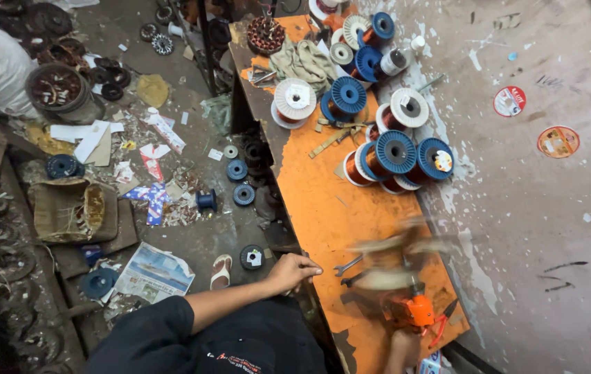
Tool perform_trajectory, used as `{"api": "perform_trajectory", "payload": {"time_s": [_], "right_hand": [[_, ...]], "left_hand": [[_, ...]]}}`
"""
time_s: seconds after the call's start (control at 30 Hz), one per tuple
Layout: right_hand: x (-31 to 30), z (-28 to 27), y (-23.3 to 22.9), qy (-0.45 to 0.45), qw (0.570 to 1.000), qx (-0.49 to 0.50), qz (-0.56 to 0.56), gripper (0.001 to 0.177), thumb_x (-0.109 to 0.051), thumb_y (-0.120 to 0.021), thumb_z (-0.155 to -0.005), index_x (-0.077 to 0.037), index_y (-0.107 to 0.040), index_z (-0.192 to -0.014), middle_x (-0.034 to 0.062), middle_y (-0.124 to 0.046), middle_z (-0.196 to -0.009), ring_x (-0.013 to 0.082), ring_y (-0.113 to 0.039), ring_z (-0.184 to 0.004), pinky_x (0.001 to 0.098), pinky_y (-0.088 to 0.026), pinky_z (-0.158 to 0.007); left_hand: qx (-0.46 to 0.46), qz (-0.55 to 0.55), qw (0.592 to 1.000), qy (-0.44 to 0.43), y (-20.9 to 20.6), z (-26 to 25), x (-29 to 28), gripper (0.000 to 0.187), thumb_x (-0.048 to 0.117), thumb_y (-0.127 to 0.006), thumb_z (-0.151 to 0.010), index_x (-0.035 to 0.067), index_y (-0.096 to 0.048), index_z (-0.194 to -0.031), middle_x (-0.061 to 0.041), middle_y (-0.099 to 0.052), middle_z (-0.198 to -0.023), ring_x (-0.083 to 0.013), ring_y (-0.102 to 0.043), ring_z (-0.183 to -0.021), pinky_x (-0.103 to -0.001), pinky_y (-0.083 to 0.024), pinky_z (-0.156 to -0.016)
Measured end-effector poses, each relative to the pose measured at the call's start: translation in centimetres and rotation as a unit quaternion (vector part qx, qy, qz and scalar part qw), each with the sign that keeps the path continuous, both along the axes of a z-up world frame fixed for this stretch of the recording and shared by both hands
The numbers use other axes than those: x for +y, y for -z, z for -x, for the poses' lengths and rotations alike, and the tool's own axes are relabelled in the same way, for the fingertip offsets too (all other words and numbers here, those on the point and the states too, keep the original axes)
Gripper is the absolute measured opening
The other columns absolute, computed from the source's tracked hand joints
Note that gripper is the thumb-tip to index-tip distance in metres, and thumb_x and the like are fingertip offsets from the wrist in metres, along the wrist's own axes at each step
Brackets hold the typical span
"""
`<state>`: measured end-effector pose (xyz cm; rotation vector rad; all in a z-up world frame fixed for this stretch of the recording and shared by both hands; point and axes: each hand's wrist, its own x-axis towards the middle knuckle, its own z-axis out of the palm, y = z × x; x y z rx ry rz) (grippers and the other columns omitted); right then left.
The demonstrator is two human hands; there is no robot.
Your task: The person operates a manual wire winding machine to wrap copper wire onto a spool. They repeatedly load wire, turn the crank to wind the spool, and use pliers to cut the wire, repeating the process multiple times.
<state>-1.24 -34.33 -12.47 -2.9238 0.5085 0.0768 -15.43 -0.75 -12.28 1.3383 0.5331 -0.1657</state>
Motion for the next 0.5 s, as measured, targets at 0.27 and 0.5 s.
{"api": "perform_trajectory", "payload": {"time_s": [0.27, 0.5], "right_hand": [[-3.8, 8.1, 2.4, -0.085, 0.988, -0.114, 0.059, 0.045, -0.033, -0.053, -0.088, -0.018, -0.076, -0.124, 0.0212, -0.074, -0.096, 0.0467, -0.067, -0.071, 0.0598, -0.052, -0.063], [-6.4, 5.5, -3.1, 0.080, 0.977, -0.171, 0.103, 0.060, -0.049, -0.052, -0.103, -0.002, -0.076, -0.076, 0.0237, -0.067, -0.070, 0.0456, -0.065, -0.065, 0.0566, -0.048, -0.065]], "left_hand": [[-0.004, -0.014, 1.000, -0.001, 2.5, 0.3, -0.3, 0.027, 0.030, -0.075, -0.094, 0.003, -0.082, -0.097, -0.006, -0.072, -0.064, -0.0105, -0.051, -0.041, -0.029, -0.040, -0.041], [0.001, 0.074, 0.997, -0.010, 1.8, -1.7, -0.2, 0.021, 0.019, -0.073, -0.093, 0.002, -0.079, -0.105, -0.003, -0.070, -0.066, -0.0070, -0.052, -0.040, -0.024, -0.038, -0.038]]}}
